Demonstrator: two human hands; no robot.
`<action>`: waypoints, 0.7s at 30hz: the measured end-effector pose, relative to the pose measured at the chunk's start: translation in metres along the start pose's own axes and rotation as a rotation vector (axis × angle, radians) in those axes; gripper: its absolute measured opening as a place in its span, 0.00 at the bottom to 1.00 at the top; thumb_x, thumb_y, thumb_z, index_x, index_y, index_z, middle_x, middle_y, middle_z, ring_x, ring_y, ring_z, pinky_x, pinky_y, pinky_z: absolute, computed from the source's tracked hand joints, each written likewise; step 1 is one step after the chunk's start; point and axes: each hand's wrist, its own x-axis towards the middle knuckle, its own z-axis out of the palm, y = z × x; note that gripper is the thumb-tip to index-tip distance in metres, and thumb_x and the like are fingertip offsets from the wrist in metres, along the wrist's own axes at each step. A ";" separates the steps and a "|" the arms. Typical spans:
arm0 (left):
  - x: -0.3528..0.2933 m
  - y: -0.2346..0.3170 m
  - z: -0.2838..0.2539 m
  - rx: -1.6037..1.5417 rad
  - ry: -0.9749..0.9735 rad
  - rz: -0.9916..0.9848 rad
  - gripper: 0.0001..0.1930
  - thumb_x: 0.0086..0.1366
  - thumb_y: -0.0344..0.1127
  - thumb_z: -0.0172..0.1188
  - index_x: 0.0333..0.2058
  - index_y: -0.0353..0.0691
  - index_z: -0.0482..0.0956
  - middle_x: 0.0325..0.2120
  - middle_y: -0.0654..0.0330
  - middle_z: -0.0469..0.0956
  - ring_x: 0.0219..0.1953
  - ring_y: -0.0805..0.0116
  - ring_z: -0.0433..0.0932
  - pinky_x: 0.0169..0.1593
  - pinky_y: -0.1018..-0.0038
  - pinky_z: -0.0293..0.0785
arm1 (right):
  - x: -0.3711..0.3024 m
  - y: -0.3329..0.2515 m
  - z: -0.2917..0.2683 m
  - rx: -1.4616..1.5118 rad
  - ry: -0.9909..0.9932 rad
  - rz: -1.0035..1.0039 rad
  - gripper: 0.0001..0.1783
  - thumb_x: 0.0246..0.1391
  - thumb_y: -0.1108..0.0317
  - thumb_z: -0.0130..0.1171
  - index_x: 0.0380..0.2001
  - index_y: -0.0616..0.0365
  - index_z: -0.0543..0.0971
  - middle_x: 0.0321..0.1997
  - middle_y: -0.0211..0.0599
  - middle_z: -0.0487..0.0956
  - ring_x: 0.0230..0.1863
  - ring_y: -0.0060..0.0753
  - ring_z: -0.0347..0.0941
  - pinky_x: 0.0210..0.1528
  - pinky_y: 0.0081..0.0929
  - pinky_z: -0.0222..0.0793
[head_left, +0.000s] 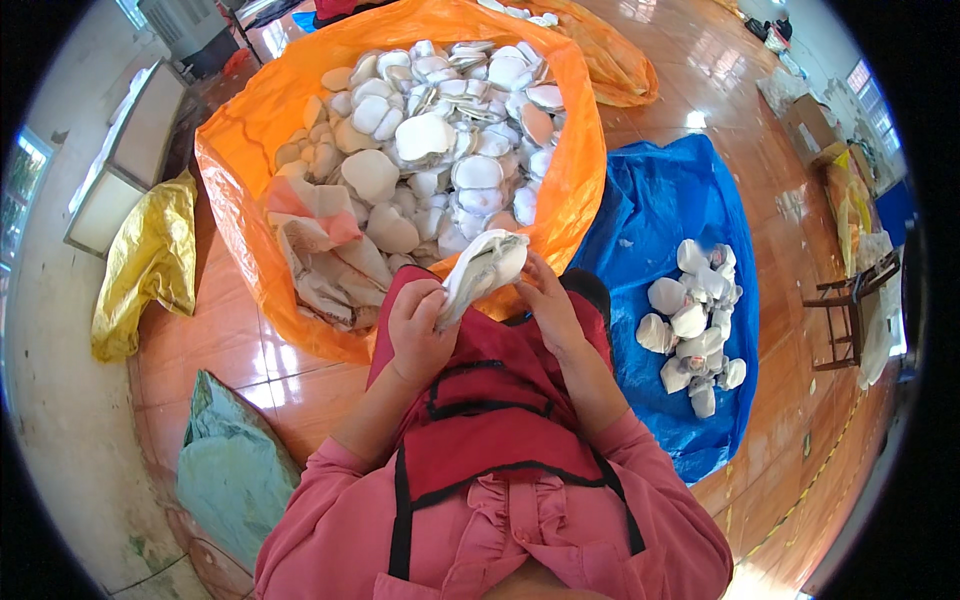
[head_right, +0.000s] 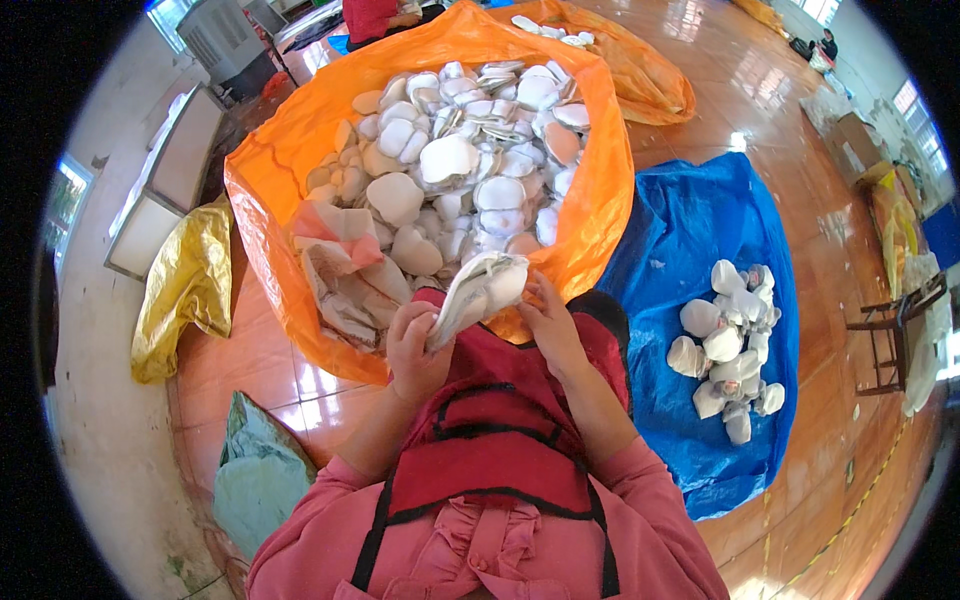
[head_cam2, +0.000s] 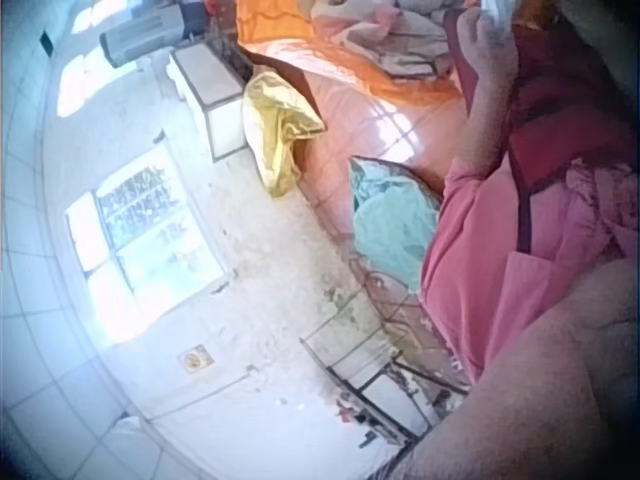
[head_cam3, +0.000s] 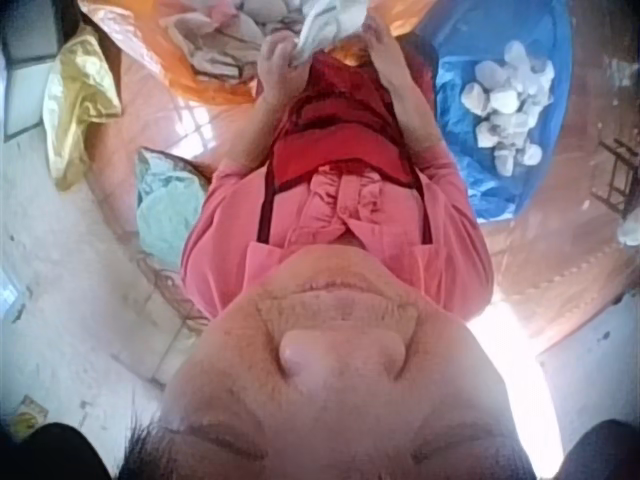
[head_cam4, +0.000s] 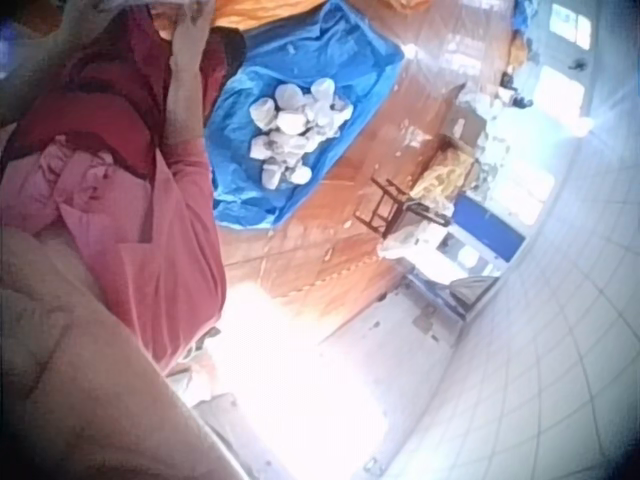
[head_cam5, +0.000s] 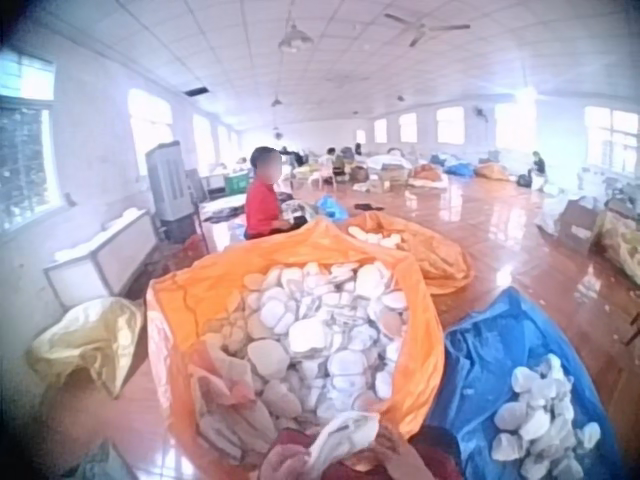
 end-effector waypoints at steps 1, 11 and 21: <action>0.001 0.000 0.000 0.029 -0.017 0.030 0.15 0.44 0.24 0.66 0.32 0.37 0.73 0.32 0.54 0.74 0.33 0.53 0.75 0.35 0.66 0.73 | 0.000 0.001 -0.002 0.002 0.059 0.001 0.26 0.61 0.74 0.50 0.63 0.55 0.63 0.54 0.31 0.70 0.52 0.22 0.66 0.52 0.18 0.64; -0.004 0.000 -0.003 0.159 -0.094 0.246 0.16 0.39 0.25 0.62 0.32 0.41 0.77 0.32 0.59 0.74 0.36 0.57 0.75 0.38 0.66 0.74 | -0.014 -0.022 0.007 -0.018 -0.088 -0.489 0.11 0.59 0.79 0.53 0.44 0.59 0.76 0.44 0.29 0.73 0.43 0.19 0.68 0.46 0.16 0.64; -0.006 -0.002 -0.004 0.179 -0.150 0.296 0.14 0.39 0.27 0.61 0.31 0.42 0.78 0.34 0.61 0.74 0.37 0.59 0.75 0.40 0.67 0.74 | -0.010 -0.020 0.011 -0.230 -0.062 -0.531 0.09 0.59 0.77 0.54 0.42 0.60 0.77 0.41 0.33 0.74 0.41 0.23 0.71 0.44 0.18 0.67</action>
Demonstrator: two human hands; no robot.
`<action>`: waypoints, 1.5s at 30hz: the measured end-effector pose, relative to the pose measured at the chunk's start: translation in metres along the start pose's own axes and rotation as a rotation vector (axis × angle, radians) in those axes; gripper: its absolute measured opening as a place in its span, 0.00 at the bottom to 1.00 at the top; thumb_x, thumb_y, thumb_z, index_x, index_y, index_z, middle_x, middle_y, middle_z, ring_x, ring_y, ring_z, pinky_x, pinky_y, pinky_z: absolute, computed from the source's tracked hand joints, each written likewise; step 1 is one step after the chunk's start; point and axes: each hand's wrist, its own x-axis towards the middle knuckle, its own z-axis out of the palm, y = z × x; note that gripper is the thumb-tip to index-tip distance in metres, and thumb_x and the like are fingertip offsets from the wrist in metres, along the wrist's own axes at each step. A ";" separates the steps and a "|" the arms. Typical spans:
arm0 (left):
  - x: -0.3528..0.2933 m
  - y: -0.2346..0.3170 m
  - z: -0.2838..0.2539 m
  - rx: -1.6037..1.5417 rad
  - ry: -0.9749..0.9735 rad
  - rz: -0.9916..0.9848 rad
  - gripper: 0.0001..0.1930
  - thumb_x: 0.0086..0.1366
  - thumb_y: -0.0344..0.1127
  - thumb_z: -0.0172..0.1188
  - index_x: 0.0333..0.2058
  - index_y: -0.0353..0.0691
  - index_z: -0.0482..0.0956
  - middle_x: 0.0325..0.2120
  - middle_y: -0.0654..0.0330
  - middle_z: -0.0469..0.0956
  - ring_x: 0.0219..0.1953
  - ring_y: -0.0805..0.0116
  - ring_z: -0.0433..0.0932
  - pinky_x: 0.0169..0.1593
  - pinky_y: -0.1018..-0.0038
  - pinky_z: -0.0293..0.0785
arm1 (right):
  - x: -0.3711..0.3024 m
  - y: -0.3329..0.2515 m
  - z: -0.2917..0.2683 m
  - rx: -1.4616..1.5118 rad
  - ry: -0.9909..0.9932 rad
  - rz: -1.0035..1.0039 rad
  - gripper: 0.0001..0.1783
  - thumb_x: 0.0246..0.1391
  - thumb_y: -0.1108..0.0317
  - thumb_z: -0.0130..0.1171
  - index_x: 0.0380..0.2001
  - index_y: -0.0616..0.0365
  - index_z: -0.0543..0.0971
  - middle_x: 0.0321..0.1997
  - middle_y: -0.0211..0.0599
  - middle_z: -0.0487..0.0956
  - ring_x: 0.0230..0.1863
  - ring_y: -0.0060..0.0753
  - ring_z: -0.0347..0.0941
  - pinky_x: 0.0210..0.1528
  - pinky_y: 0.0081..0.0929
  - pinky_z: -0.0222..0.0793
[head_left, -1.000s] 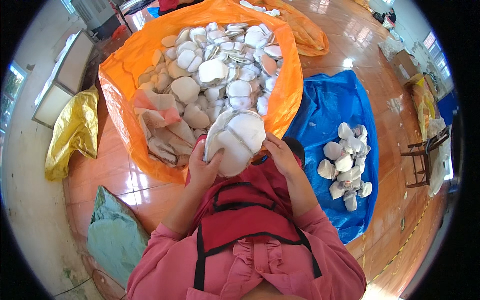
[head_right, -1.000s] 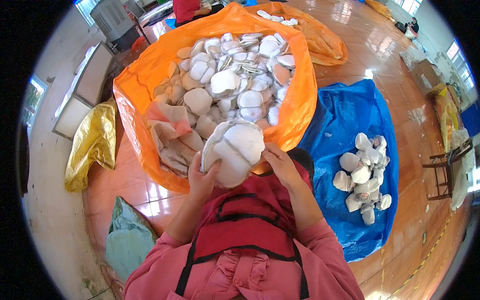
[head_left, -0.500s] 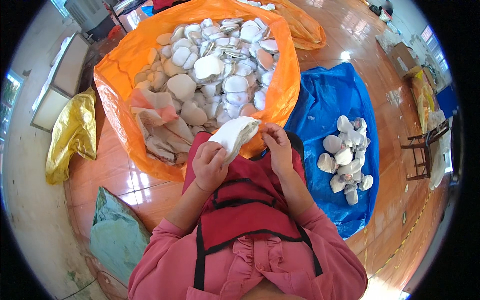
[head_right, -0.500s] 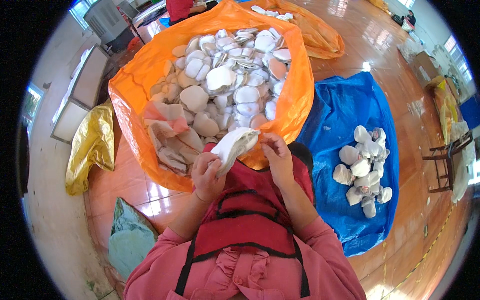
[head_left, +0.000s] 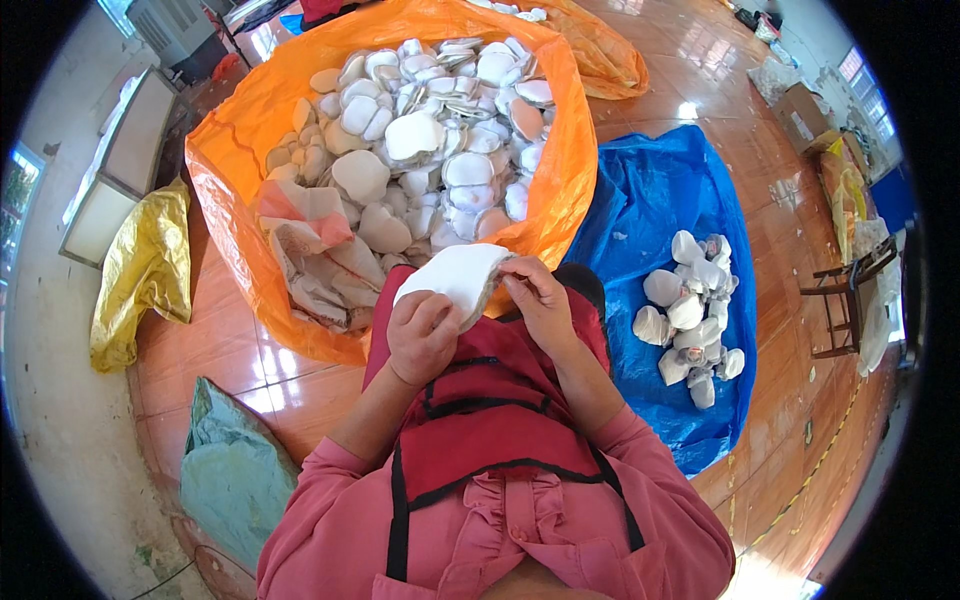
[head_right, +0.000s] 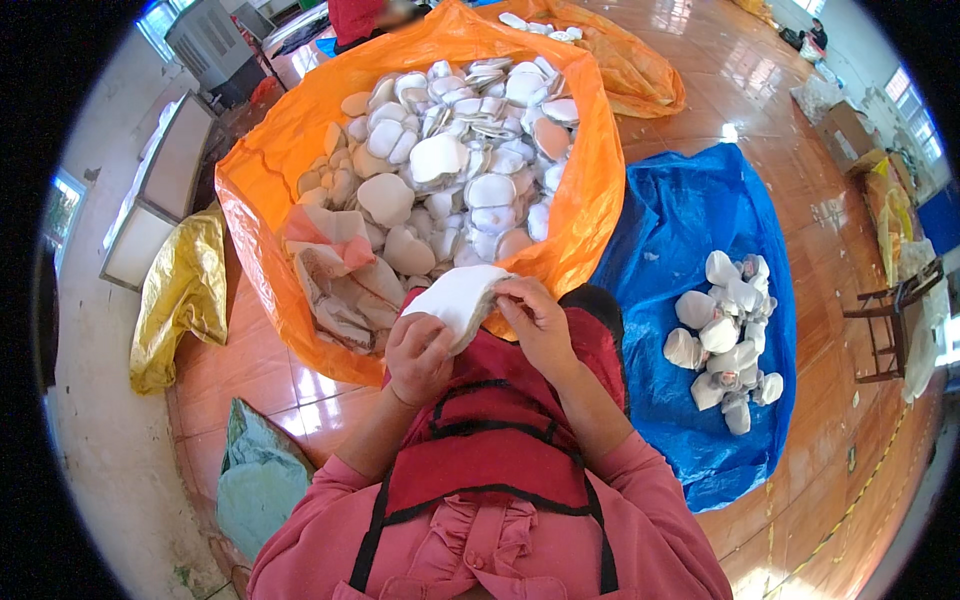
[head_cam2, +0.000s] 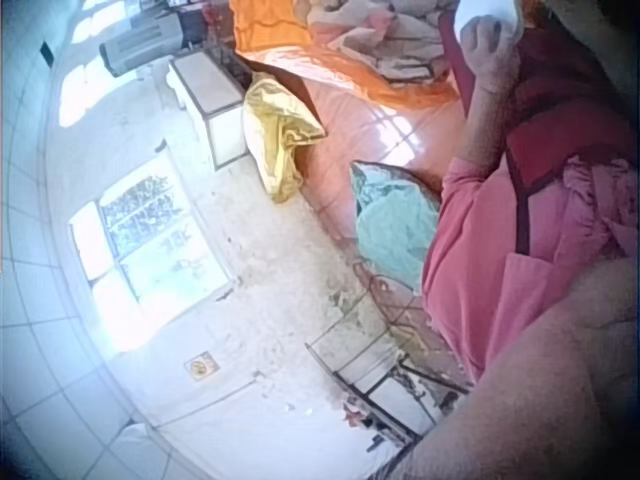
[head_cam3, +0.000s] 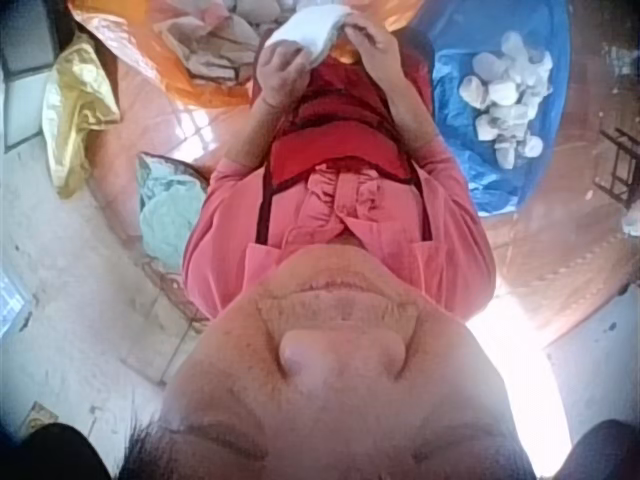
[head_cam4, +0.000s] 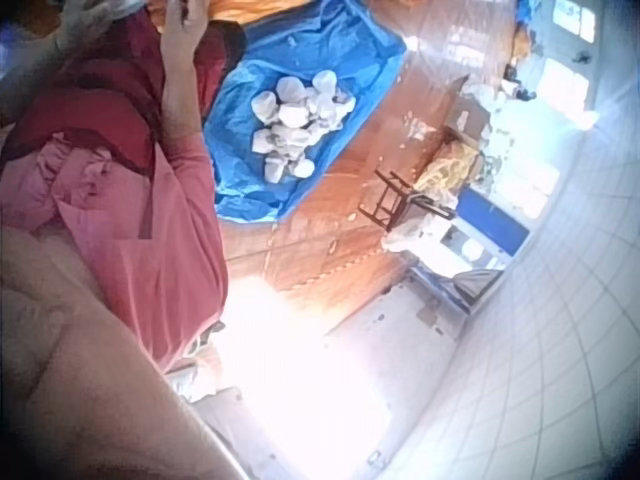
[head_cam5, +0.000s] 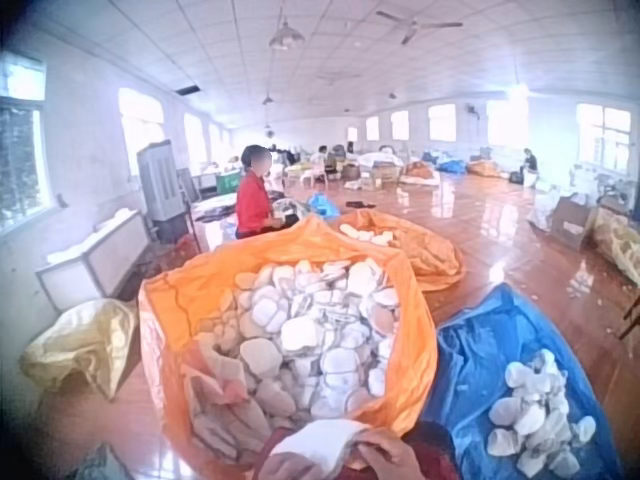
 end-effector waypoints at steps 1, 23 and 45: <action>0.000 0.000 0.000 0.001 -0.002 0.003 0.14 0.40 0.28 0.61 0.31 0.42 0.78 0.34 0.61 0.74 0.37 0.59 0.75 0.40 0.67 0.74 | 0.001 0.000 0.000 -0.014 -0.001 -0.001 0.09 0.59 0.77 0.54 0.42 0.60 0.77 0.40 0.33 0.74 0.40 0.23 0.71 0.43 0.18 0.67; -0.008 -0.014 0.009 -0.174 -0.527 0.417 0.10 0.45 0.36 0.56 0.30 0.45 0.73 0.28 0.64 0.68 0.30 0.65 0.71 0.32 0.69 0.71 | -0.038 0.060 -0.003 0.043 -0.415 0.499 0.20 0.64 0.66 0.41 0.54 0.64 0.71 0.56 0.50 0.72 0.58 0.44 0.65 0.64 0.33 0.57; 0.000 -0.002 0.006 -0.941 -0.256 -1.337 0.17 0.64 0.37 0.60 0.50 0.42 0.71 0.46 0.56 0.75 0.43 0.61 0.77 0.48 0.66 0.75 | -0.063 0.075 -0.011 0.458 -0.031 0.475 0.17 0.55 0.71 0.56 0.48 0.63 0.79 0.56 0.35 0.73 0.57 0.32 0.69 0.59 0.26 0.64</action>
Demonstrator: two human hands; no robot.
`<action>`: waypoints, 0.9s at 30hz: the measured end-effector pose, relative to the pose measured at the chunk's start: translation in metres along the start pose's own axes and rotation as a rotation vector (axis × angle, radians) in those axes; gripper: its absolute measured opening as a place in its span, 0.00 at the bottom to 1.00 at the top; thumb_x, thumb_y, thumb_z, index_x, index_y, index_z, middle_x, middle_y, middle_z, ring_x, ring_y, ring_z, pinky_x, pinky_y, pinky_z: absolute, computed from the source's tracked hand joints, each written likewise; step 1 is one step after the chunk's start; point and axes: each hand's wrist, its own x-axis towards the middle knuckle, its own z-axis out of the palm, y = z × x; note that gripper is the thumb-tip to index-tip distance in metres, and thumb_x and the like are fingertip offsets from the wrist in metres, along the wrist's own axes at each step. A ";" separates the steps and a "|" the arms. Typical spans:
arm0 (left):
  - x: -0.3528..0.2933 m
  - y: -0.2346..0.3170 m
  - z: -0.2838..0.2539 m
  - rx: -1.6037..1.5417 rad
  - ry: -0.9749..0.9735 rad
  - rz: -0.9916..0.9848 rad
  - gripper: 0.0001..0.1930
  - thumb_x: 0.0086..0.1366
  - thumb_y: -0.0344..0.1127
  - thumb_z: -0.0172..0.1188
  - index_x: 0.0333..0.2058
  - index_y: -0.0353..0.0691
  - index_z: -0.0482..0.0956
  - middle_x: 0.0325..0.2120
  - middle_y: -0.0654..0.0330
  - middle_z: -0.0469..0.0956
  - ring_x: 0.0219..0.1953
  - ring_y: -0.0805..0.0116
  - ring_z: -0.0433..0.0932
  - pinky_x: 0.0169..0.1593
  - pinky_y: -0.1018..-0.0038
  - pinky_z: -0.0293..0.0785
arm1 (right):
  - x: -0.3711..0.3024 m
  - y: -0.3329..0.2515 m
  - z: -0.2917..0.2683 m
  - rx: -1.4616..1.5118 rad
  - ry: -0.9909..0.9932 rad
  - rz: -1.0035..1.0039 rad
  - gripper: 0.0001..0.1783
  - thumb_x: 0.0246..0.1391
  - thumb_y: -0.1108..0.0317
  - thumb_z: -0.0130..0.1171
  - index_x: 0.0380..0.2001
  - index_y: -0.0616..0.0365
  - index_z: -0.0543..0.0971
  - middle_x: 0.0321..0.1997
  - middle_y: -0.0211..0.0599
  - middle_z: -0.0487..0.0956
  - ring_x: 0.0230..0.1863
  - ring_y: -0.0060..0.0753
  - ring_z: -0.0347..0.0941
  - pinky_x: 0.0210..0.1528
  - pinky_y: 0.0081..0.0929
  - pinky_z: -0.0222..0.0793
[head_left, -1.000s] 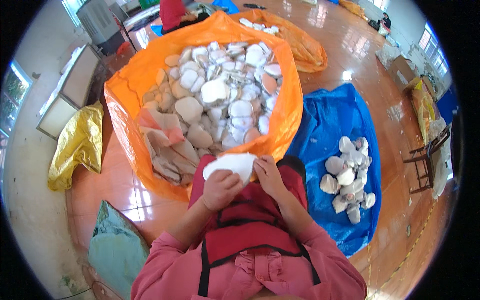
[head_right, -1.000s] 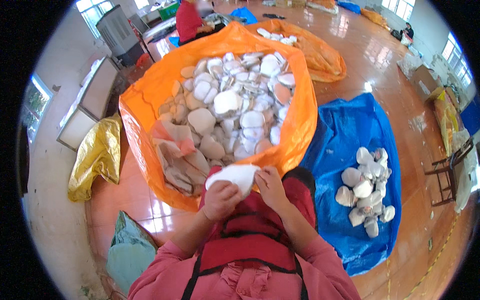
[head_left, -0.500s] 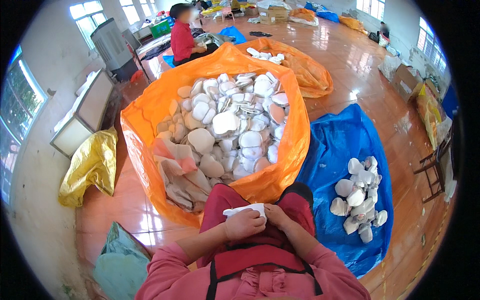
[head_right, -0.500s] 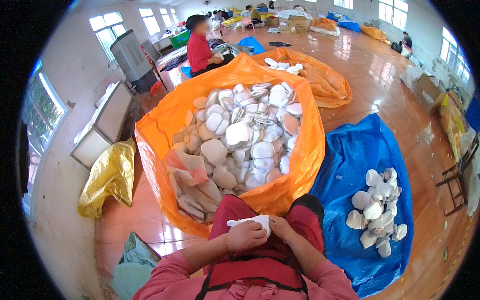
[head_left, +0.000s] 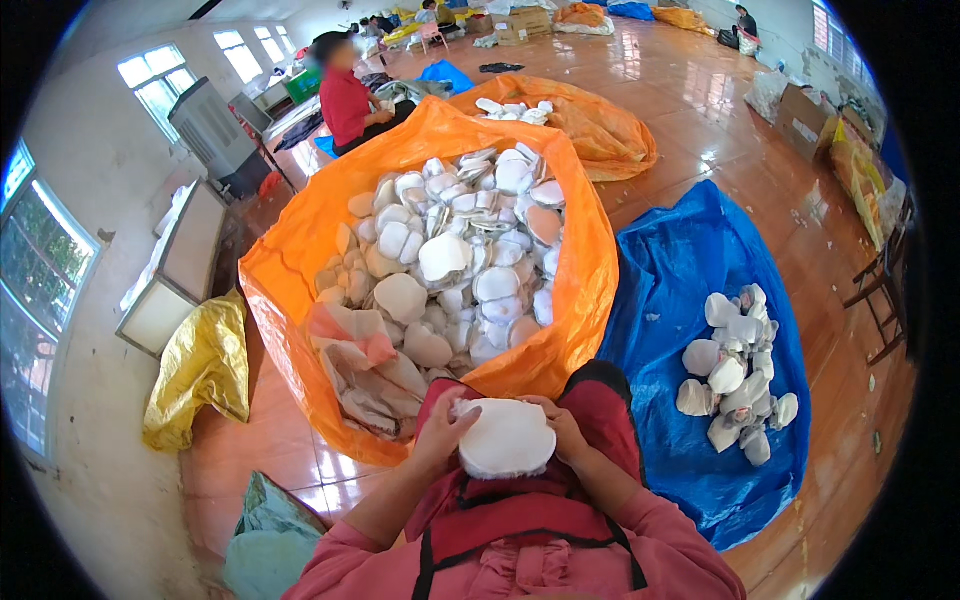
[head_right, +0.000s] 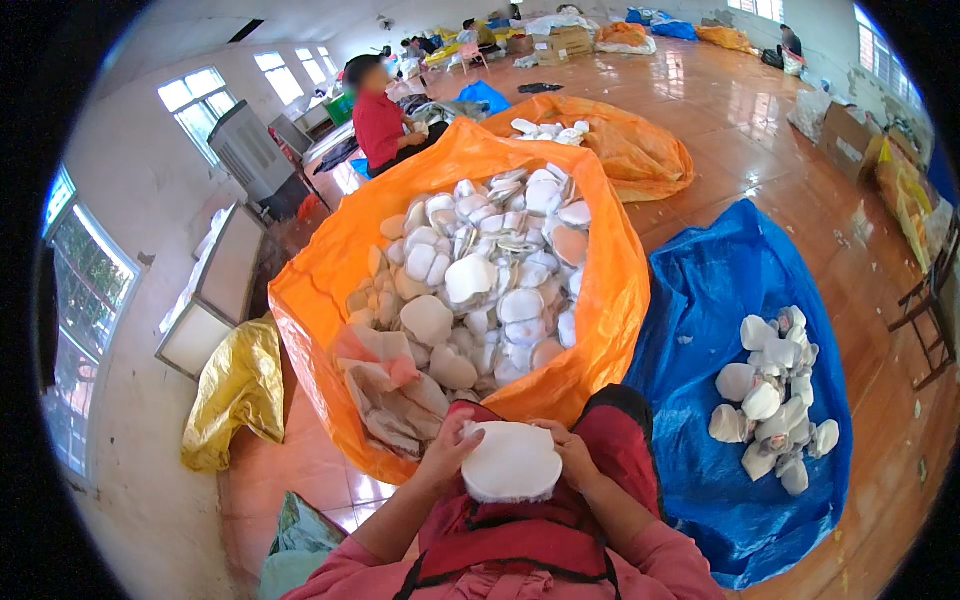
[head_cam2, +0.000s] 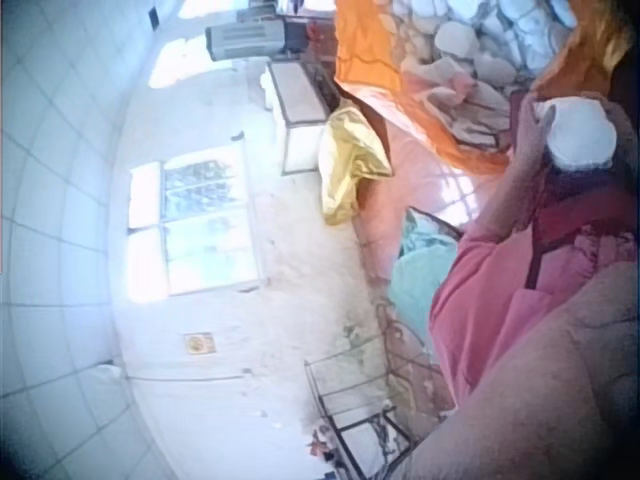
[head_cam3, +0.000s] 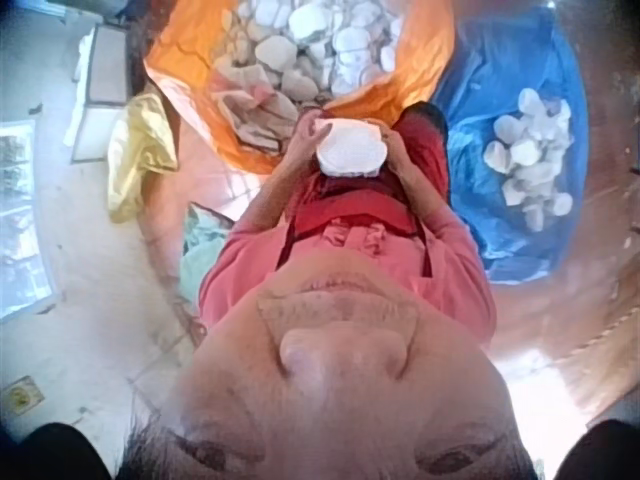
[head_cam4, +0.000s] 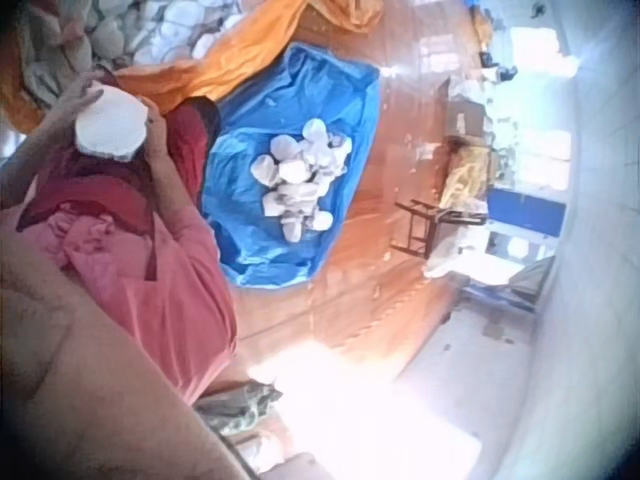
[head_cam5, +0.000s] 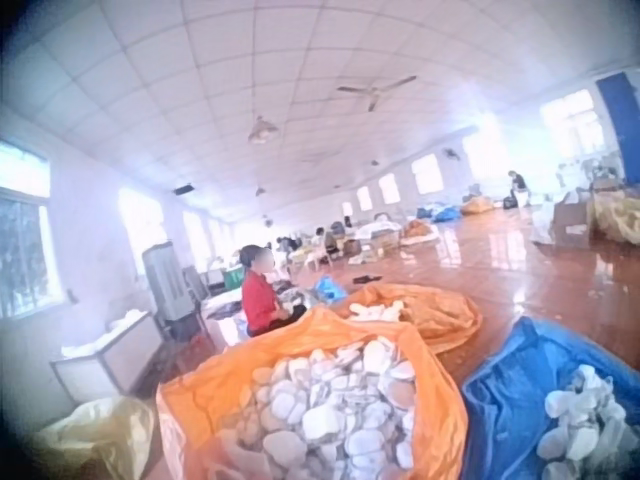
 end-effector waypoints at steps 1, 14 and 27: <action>-0.001 -0.005 -0.002 -0.328 -0.051 -0.300 0.17 0.66 0.38 0.58 0.51 0.42 0.70 0.47 0.56 0.74 0.44 0.62 0.77 0.48 0.66 0.76 | 0.000 -0.001 0.001 0.035 -0.053 0.076 0.17 0.56 0.71 0.55 0.48 0.63 0.79 0.62 0.37 0.68 0.64 0.35 0.62 0.63 0.29 0.60; 0.003 -0.020 0.027 0.071 -0.134 -0.343 0.19 0.64 0.35 0.61 0.52 0.42 0.68 0.40 0.57 0.74 0.38 0.67 0.76 0.41 0.70 0.77 | -0.016 0.012 0.004 -0.618 -0.381 -0.193 0.57 0.44 0.65 0.72 0.67 0.57 0.44 0.68 0.44 0.53 0.69 0.40 0.51 0.70 0.36 0.48; 0.006 -0.036 0.020 0.292 -0.095 -0.035 0.17 0.62 0.36 0.63 0.48 0.40 0.73 0.37 0.60 0.76 0.38 0.71 0.76 0.41 0.74 0.75 | -0.011 0.048 -0.003 -0.169 -0.210 -0.118 0.31 0.59 0.70 0.57 0.62 0.54 0.55 0.60 0.38 0.65 0.61 0.34 0.62 0.63 0.32 0.58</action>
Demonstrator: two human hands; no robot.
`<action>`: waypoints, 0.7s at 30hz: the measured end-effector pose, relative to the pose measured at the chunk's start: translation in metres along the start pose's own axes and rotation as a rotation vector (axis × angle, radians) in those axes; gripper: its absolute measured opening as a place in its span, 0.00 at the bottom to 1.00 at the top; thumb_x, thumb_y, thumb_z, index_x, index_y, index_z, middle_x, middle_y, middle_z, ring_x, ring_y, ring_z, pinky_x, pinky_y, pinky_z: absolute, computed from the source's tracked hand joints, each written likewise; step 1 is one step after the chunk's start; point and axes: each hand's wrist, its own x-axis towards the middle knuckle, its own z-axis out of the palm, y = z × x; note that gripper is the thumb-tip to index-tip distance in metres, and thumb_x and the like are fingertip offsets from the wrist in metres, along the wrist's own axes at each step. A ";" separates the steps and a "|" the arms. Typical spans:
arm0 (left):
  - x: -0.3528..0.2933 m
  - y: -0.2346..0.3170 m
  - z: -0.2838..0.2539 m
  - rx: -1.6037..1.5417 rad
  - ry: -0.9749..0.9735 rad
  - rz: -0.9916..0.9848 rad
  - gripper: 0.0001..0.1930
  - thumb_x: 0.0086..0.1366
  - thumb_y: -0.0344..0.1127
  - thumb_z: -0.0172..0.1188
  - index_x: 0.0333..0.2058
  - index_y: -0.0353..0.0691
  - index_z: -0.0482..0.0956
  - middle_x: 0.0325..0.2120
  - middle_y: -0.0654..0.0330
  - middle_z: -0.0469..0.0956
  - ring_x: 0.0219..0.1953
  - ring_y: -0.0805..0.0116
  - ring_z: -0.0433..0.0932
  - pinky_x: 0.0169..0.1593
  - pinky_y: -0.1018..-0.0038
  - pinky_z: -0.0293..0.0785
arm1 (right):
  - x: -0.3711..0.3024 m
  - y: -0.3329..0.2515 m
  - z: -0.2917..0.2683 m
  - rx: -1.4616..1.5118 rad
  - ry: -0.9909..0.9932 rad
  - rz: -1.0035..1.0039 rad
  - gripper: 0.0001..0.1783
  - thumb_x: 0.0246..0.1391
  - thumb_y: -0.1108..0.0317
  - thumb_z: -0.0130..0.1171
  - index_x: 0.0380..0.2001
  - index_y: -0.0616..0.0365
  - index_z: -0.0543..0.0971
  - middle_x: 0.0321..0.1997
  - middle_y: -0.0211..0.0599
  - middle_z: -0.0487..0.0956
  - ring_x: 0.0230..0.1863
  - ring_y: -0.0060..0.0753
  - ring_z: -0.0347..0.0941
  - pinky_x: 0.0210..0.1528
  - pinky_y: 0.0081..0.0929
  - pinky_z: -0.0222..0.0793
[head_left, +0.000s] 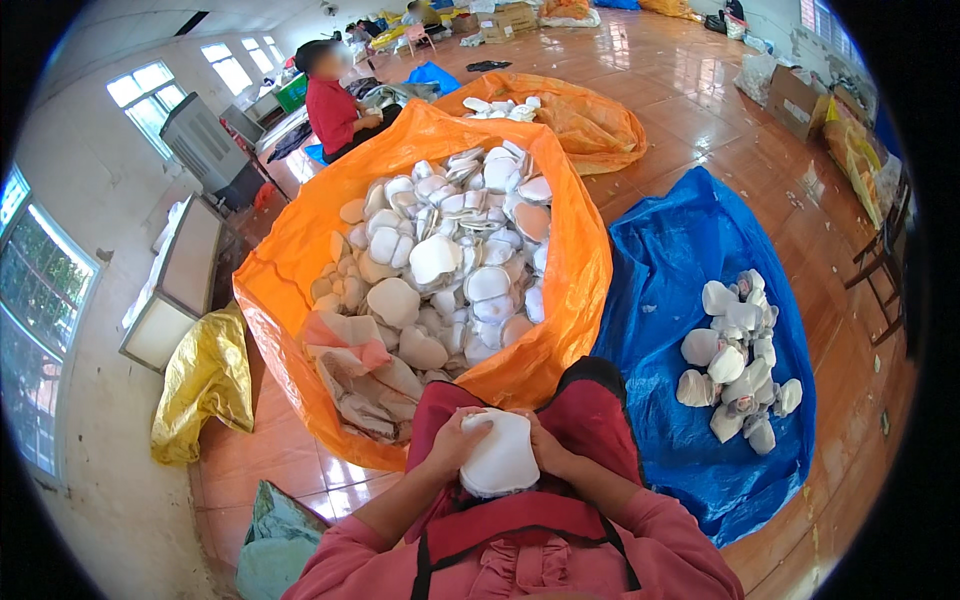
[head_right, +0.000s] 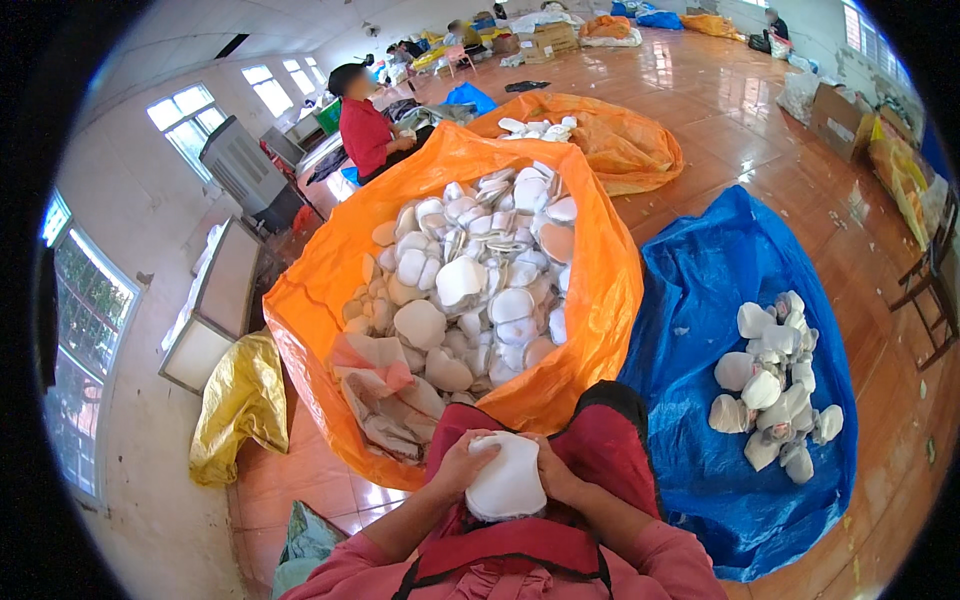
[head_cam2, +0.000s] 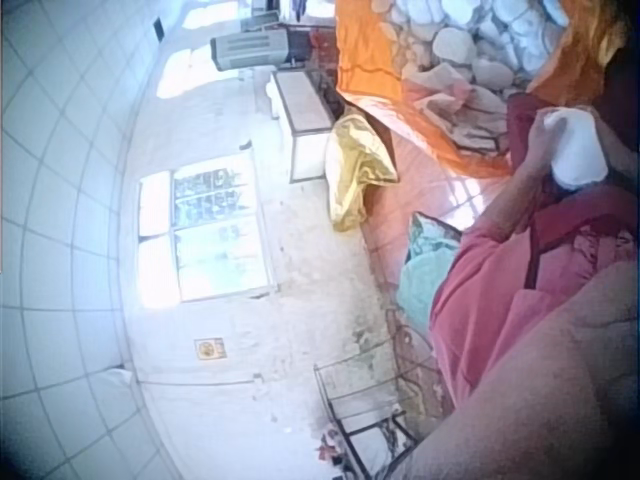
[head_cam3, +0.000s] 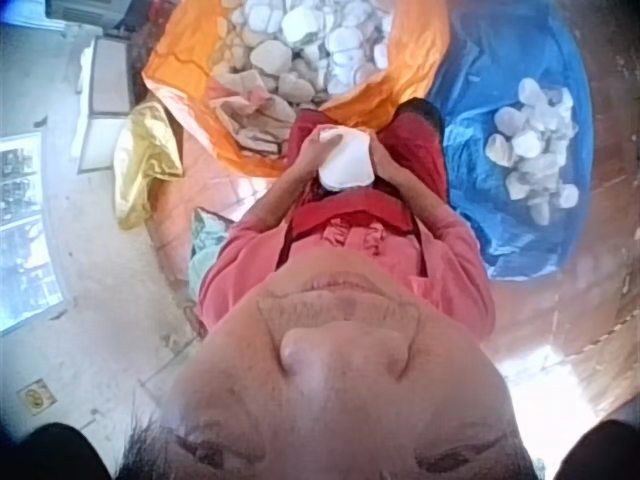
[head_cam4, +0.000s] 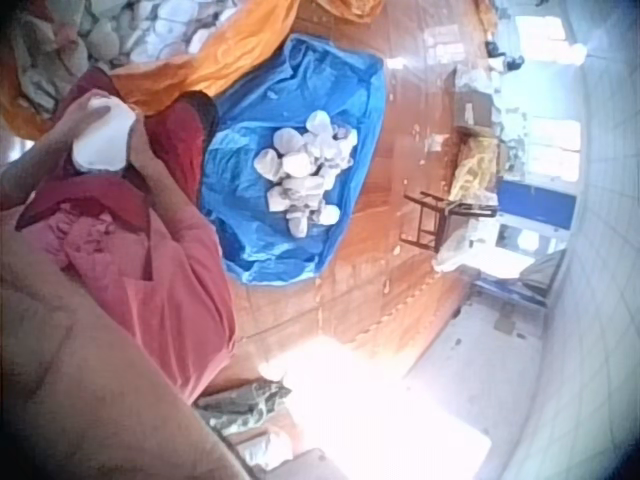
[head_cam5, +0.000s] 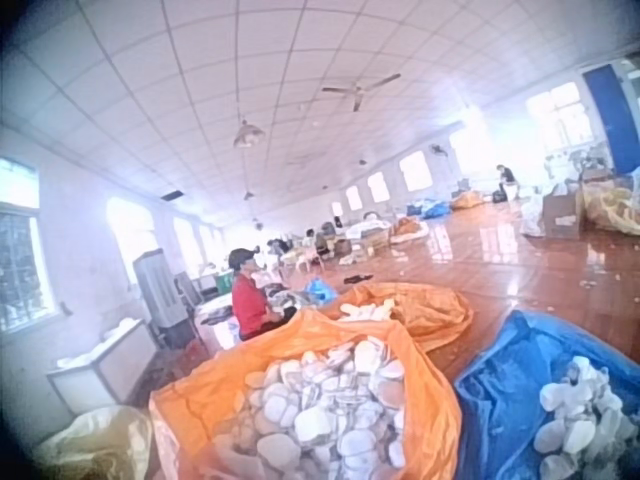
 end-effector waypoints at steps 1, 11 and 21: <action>0.000 -0.003 0.000 -0.046 -0.004 0.021 0.17 0.61 0.36 0.63 0.48 0.41 0.73 0.37 0.60 0.76 0.38 0.71 0.76 0.41 0.74 0.75 | -0.002 -0.002 0.001 0.143 0.006 0.069 0.31 0.60 0.70 0.56 0.63 0.54 0.55 0.60 0.38 0.65 0.61 0.34 0.62 0.63 0.32 0.57; 0.000 -0.006 0.007 0.170 0.091 0.097 0.13 0.58 0.36 0.64 0.42 0.42 0.76 0.35 0.61 0.77 0.37 0.72 0.76 0.41 0.74 0.74 | 0.000 -0.018 -0.004 0.023 -0.088 0.053 0.30 0.59 0.70 0.57 0.63 0.56 0.59 0.65 0.36 0.58 0.66 0.31 0.54 0.68 0.31 0.50; -0.007 -0.020 -0.002 -0.288 -0.009 -0.076 0.13 0.58 0.26 0.63 0.41 0.42 0.73 0.34 0.64 0.74 0.34 0.75 0.74 0.37 0.76 0.74 | -0.001 -0.052 -0.016 -0.236 -0.329 0.080 0.19 0.54 0.72 0.58 0.51 0.57 0.76 0.68 0.41 0.56 0.68 0.42 0.53 0.68 0.36 0.52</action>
